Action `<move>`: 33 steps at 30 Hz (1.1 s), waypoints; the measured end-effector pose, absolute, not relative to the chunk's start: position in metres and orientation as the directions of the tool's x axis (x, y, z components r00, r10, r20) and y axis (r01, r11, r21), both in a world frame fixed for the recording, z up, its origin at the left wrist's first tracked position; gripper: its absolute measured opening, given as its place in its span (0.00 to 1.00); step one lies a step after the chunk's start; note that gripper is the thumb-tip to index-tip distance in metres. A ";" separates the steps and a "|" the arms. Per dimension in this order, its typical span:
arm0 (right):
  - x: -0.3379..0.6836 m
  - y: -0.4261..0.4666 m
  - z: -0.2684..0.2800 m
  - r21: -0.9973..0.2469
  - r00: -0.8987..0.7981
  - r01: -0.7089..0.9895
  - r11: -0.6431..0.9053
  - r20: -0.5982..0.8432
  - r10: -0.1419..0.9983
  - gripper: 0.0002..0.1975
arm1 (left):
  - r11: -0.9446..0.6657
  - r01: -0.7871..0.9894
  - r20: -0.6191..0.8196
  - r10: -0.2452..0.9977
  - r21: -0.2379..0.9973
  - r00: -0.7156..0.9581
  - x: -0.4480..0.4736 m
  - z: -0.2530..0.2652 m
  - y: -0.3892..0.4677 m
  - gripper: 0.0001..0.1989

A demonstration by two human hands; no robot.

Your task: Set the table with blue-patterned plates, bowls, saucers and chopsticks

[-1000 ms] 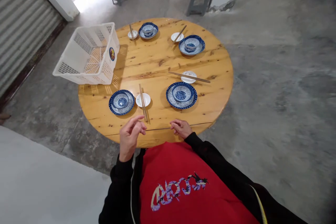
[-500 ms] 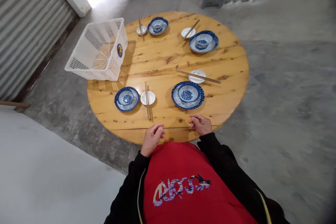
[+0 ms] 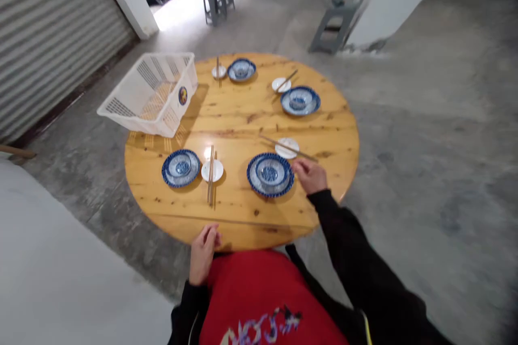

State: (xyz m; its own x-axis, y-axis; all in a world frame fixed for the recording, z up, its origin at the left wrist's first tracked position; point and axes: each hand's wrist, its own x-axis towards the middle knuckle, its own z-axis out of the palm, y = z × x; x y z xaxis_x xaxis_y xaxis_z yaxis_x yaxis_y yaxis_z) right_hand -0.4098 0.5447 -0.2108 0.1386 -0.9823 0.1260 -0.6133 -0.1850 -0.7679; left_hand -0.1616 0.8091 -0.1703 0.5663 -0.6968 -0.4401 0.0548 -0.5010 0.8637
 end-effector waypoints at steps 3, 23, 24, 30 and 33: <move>-0.392 0.569 -0.221 -0.880 0.225 -0.461 -0.113 0.007 -0.974 0.13 | -0.556 0.054 -0.439 -0.589 0.830 0.678 -0.175 -0.174 0.789 0.18; -0.377 0.704 -0.231 -0.953 -0.112 -0.192 0.233 -0.215 -0.970 0.25 | -0.378 -0.101 -0.353 -0.913 0.920 0.204 -0.160 -0.186 0.741 0.20; -0.377 0.704 -0.232 -0.953 -0.108 -0.208 0.220 -0.201 -0.974 0.24 | -0.392 -0.097 -0.365 -0.906 0.915 0.213 -0.158 -0.191 0.745 0.20; -0.407 0.656 -0.235 -0.842 -0.041 -0.540 0.011 0.014 -0.999 0.19 | -0.397 -0.072 -0.348 -0.867 0.915 0.356 -0.143 -0.198 0.753 0.20; -0.424 0.606 -0.231 -0.676 0.015 -0.721 -0.151 0.203 -0.979 0.18 | -0.408 -0.073 -0.338 -0.834 0.910 0.436 -0.144 -0.186 0.753 0.20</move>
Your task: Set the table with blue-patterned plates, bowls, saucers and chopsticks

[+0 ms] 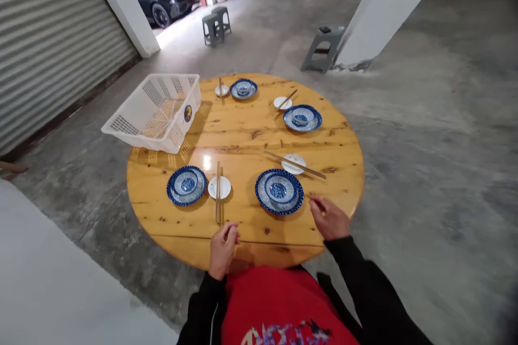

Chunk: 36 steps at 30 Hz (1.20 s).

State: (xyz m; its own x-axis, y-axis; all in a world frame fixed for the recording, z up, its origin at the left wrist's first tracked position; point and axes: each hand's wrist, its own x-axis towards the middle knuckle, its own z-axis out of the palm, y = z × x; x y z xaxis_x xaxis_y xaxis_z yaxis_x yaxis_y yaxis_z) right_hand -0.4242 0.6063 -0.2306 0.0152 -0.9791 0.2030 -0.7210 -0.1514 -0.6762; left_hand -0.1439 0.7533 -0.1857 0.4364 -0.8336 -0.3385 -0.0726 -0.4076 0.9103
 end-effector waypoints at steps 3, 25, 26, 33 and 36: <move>-0.432 0.560 -0.231 -0.591 0.088 -0.777 -0.218 0.241 -0.967 0.15 | -0.411 -0.018 -0.343 -0.783 0.911 0.520 -0.153 -0.176 0.755 0.22; -0.401 0.521 -0.109 -0.688 0.320 -0.448 -0.571 0.473 -0.821 0.11 | -0.454 -0.024 -0.304 -0.634 0.891 0.711 -0.173 -0.181 0.769 0.16; -0.404 0.514 -0.125 -0.664 0.301 -0.519 -0.538 0.447 -0.842 0.12 | -0.449 -0.026 -0.296 -0.631 0.893 0.717 -0.171 -0.182 0.769 0.16; -0.447 0.489 -0.235 -0.452 0.245 -0.848 -0.276 0.128 -0.961 0.14 | -0.458 0.012 -0.323 -0.607 0.889 0.726 -0.173 -0.189 0.780 0.17; -0.453 0.490 -0.243 -0.440 0.260 -0.852 -0.284 0.114 -0.959 0.15 | -0.463 0.042 -0.342 -0.588 0.885 0.733 -0.175 -0.194 0.786 0.19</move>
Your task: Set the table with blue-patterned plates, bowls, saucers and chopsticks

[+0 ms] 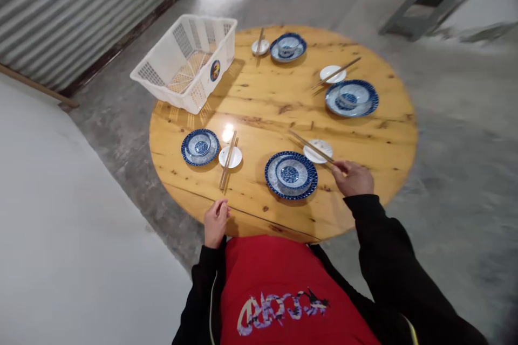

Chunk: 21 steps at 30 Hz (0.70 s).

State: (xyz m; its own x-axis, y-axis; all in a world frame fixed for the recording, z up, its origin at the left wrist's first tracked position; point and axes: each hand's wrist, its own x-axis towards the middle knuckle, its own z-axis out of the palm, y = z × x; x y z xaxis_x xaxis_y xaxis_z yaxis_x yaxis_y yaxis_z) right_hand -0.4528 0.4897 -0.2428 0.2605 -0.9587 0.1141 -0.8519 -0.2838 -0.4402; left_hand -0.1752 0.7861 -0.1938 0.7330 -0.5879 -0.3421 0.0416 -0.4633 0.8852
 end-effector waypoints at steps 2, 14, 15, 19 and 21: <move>-0.450 0.490 -0.242 -0.458 0.273 -0.835 -0.305 0.137 -0.952 0.15 | -0.455 0.049 -0.339 -0.582 0.889 0.739 -0.174 -0.197 0.787 0.20; -0.415 0.459 -0.223 -0.198 0.283 -0.946 -0.257 -0.115 -0.952 0.18 | -0.443 -0.054 -0.243 -0.584 0.895 0.775 -0.149 -0.184 0.779 0.21; -0.413 0.456 -0.223 -0.179 0.281 -0.950 -0.256 -0.130 -0.951 0.18 | -0.450 -0.052 -0.248 -0.580 0.891 0.776 -0.149 -0.185 0.781 0.21; -0.405 0.448 -0.226 -0.124 0.328 -0.942 -0.312 -0.144 -0.934 0.18 | -0.474 -0.009 -0.292 -0.558 0.880 0.777 -0.156 -0.191 0.791 0.22; -0.400 0.446 -0.229 -0.102 0.361 -0.932 -0.348 -0.151 -0.920 0.17 | -0.472 0.019 -0.307 -0.541 0.881 0.783 -0.161 -0.194 0.795 0.22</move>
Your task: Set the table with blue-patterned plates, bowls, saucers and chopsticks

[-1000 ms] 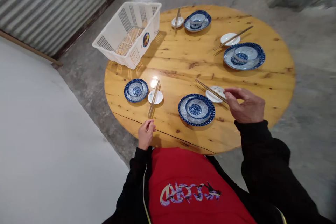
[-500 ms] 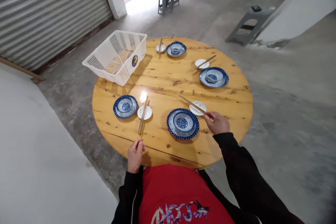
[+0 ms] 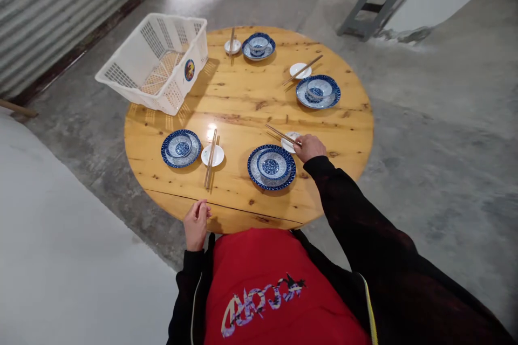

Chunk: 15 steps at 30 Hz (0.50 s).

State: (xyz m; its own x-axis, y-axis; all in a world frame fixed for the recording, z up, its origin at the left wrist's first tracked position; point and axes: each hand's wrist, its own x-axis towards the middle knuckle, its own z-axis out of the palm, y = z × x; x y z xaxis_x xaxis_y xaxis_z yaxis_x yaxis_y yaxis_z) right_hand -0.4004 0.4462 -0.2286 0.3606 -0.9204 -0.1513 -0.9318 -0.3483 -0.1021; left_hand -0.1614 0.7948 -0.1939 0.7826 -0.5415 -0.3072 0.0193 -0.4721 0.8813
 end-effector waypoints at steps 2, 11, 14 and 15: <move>-0.395 0.444 -0.231 -0.082 0.379 -0.925 -0.370 -0.154 -0.913 0.17 | -0.470 0.032 -0.310 -0.529 0.882 0.790 -0.165 -0.195 0.796 0.22; -0.381 0.434 -0.238 -0.046 0.382 -0.924 -0.381 -0.182 -0.906 0.16 | -0.472 0.038 -0.304 -0.503 0.881 0.809 -0.169 -0.190 0.799 0.21; -0.382 0.432 -0.244 -0.055 0.381 -0.924 -0.378 -0.185 -0.906 0.15 | -0.464 0.037 -0.302 -0.512 0.885 0.804 -0.173 -0.188 0.798 0.20; -0.383 0.431 -0.245 -0.061 0.384 -0.923 -0.380 -0.184 -0.905 0.15 | -0.463 0.031 -0.299 -0.519 0.886 0.801 -0.174 -0.189 0.798 0.20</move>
